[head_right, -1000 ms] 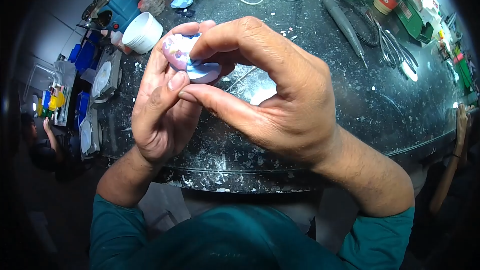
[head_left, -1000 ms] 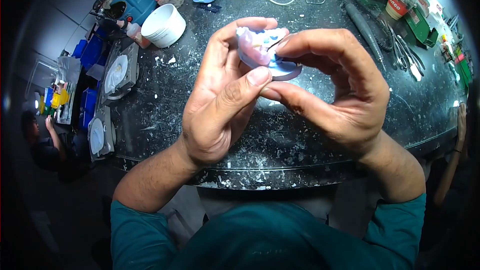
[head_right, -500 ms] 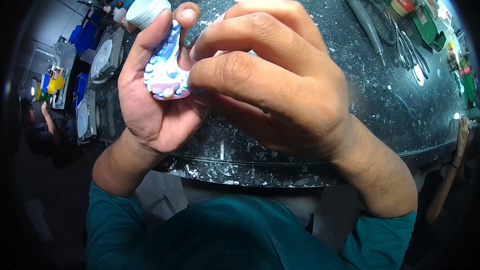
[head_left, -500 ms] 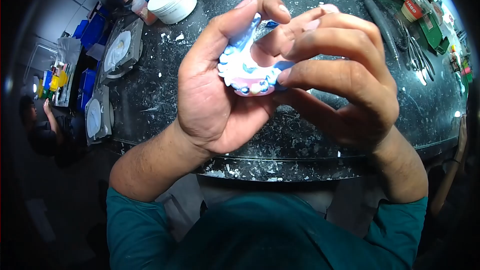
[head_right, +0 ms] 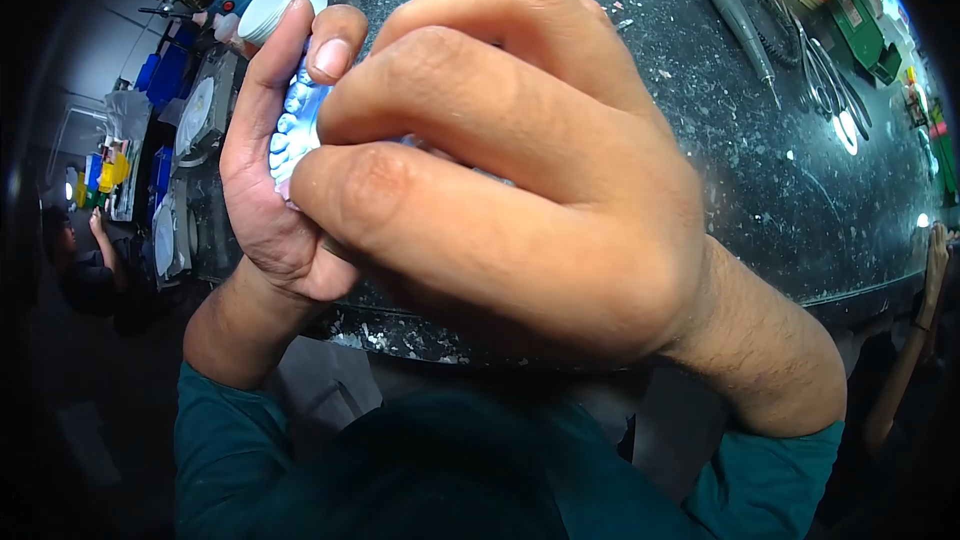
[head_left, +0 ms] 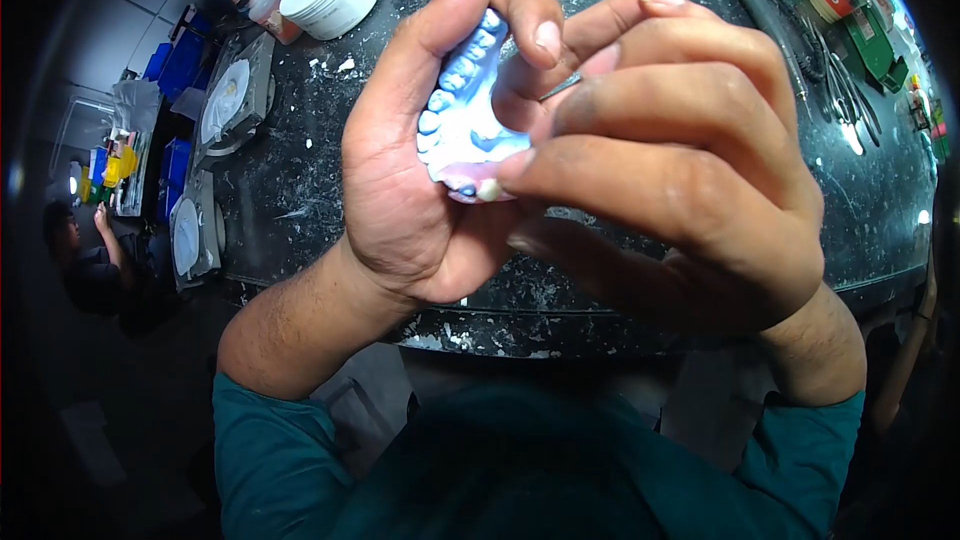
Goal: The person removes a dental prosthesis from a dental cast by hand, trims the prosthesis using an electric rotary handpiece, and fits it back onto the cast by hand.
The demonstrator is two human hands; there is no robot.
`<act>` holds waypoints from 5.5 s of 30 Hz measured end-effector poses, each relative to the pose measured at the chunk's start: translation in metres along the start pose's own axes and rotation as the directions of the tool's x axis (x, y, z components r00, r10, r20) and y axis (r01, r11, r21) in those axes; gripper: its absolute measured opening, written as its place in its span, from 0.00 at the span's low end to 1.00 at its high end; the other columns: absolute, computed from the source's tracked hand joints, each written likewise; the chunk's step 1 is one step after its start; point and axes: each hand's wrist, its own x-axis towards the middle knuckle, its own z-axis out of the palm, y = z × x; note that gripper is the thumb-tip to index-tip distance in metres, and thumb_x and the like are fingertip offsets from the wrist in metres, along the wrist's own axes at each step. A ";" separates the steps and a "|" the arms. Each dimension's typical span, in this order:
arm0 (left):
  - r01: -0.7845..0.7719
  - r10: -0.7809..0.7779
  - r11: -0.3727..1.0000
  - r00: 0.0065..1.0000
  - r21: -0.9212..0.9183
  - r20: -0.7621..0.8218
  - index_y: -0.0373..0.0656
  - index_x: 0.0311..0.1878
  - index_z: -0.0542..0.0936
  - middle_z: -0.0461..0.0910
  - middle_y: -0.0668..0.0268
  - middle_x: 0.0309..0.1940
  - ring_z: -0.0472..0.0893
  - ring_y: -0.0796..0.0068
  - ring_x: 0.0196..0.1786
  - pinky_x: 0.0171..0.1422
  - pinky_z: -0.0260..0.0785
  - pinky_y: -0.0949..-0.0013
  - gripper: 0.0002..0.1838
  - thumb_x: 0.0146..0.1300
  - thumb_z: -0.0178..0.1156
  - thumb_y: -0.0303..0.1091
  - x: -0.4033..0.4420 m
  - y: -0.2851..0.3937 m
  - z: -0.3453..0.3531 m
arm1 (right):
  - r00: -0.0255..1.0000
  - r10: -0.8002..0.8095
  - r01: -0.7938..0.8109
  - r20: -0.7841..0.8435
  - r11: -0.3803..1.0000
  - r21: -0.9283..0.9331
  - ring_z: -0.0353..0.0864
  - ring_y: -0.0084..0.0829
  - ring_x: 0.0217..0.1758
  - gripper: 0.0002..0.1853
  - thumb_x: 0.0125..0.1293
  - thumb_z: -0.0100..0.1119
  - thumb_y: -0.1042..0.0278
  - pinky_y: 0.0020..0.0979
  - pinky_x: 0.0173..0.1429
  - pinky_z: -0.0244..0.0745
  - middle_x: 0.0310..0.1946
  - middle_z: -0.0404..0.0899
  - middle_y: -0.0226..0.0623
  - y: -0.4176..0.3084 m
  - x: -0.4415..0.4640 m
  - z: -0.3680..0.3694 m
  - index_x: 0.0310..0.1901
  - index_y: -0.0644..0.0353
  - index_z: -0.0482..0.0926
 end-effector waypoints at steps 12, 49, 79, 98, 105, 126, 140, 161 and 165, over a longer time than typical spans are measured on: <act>-0.144 0.146 0.977 0.989 0.154 0.001 0.48 0.36 0.67 0.76 0.65 0.35 0.82 0.72 0.43 0.50 0.77 0.68 0.18 0.79 0.38 0.49 -0.001 -0.007 -0.014 | 0.996 -0.054 0.057 0.071 0.997 -0.045 0.79 0.33 0.50 0.19 0.43 0.80 0.68 0.45 0.64 0.70 0.41 0.82 0.32 0.007 0.000 -0.004 0.40 0.55 0.87; -0.150 0.239 0.856 0.963 0.495 -0.122 0.50 0.33 0.68 0.67 0.75 0.28 0.72 0.89 0.33 0.41 0.68 0.79 0.16 0.79 0.41 0.46 -0.007 -0.002 -0.001 | 0.977 -0.007 0.010 0.211 1.000 -0.015 0.81 0.31 0.49 0.16 0.48 0.75 0.69 0.44 0.65 0.65 0.39 0.85 0.34 0.017 -0.003 -0.003 0.41 0.57 0.87; -0.078 0.127 0.929 0.986 0.362 -0.112 0.49 0.35 0.72 0.74 0.73 0.32 0.79 0.81 0.42 0.55 0.72 0.70 0.15 0.77 0.44 0.44 -0.009 -0.003 -0.012 | 0.985 0.058 -0.054 0.160 0.998 -0.029 0.80 0.32 0.48 0.14 0.49 0.73 0.69 0.45 0.67 0.62 0.39 0.84 0.35 0.008 -0.006 -0.001 0.40 0.58 0.86; -0.111 0.157 0.930 0.982 0.351 -0.107 0.50 0.33 0.69 0.72 0.74 0.30 0.78 0.84 0.38 0.49 0.73 0.74 0.16 0.77 0.44 0.45 -0.009 -0.007 -0.017 | 0.983 0.068 -0.062 0.168 0.997 -0.045 0.80 0.32 0.48 0.14 0.49 0.71 0.69 0.46 0.69 0.61 0.39 0.83 0.36 0.007 -0.006 -0.002 0.39 0.59 0.86; -0.057 0.070 0.916 0.997 0.398 -0.018 0.51 0.32 0.69 0.71 0.76 0.29 0.76 0.85 0.36 0.48 0.71 0.75 0.15 0.77 0.44 0.44 -0.005 0.003 -0.029 | 0.983 0.072 -0.064 0.168 0.997 -0.050 0.80 0.32 0.48 0.13 0.49 0.70 0.69 0.47 0.69 0.60 0.39 0.83 0.37 0.006 -0.006 -0.001 0.39 0.60 0.85; -0.133 0.197 0.955 0.954 0.267 -0.227 0.40 0.52 0.76 0.82 0.62 0.44 0.83 0.70 0.52 0.61 0.75 0.63 0.17 0.76 0.45 0.43 -0.012 -0.009 -0.017 | 0.982 0.073 -0.064 0.174 0.996 -0.057 0.80 0.32 0.48 0.13 0.50 0.69 0.69 0.48 0.71 0.59 0.38 0.82 0.38 0.005 -0.005 0.000 0.38 0.61 0.85; -0.055 0.070 0.942 0.997 0.330 -0.032 0.42 0.43 0.76 0.80 0.66 0.38 0.82 0.75 0.46 0.57 0.75 0.66 0.16 0.77 0.43 0.43 -0.012 0.002 -0.011 | 0.981 0.065 -0.057 0.181 0.997 -0.046 0.80 0.32 0.47 0.12 0.50 0.67 0.69 0.48 0.72 0.58 0.38 0.82 0.38 0.010 -0.007 0.000 0.38 0.61 0.84; -0.164 0.217 -0.500 0.927 0.850 0.307 0.32 0.54 0.71 0.73 0.52 0.48 0.74 0.58 0.55 0.63 0.63 0.56 0.16 0.73 0.50 0.37 -0.003 0.003 -0.032 | 0.835 0.456 -0.460 0.309 0.270 0.846 0.78 0.32 0.46 0.20 0.59 0.60 0.52 0.42 0.72 0.59 0.39 0.78 0.43 0.023 -0.004 -0.007 0.38 0.65 0.80; -0.109 0.111 -0.621 0.968 0.776 0.225 0.31 0.56 0.67 0.67 0.46 0.56 0.68 0.48 0.64 0.72 0.52 0.36 0.16 0.73 0.48 0.33 -0.007 -0.003 -0.026 | 0.832 0.421 -0.459 0.361 0.158 0.874 0.78 0.33 0.47 0.22 0.60 0.59 0.48 0.43 0.73 0.58 0.40 0.78 0.44 0.024 -0.004 -0.009 0.37 0.64 0.79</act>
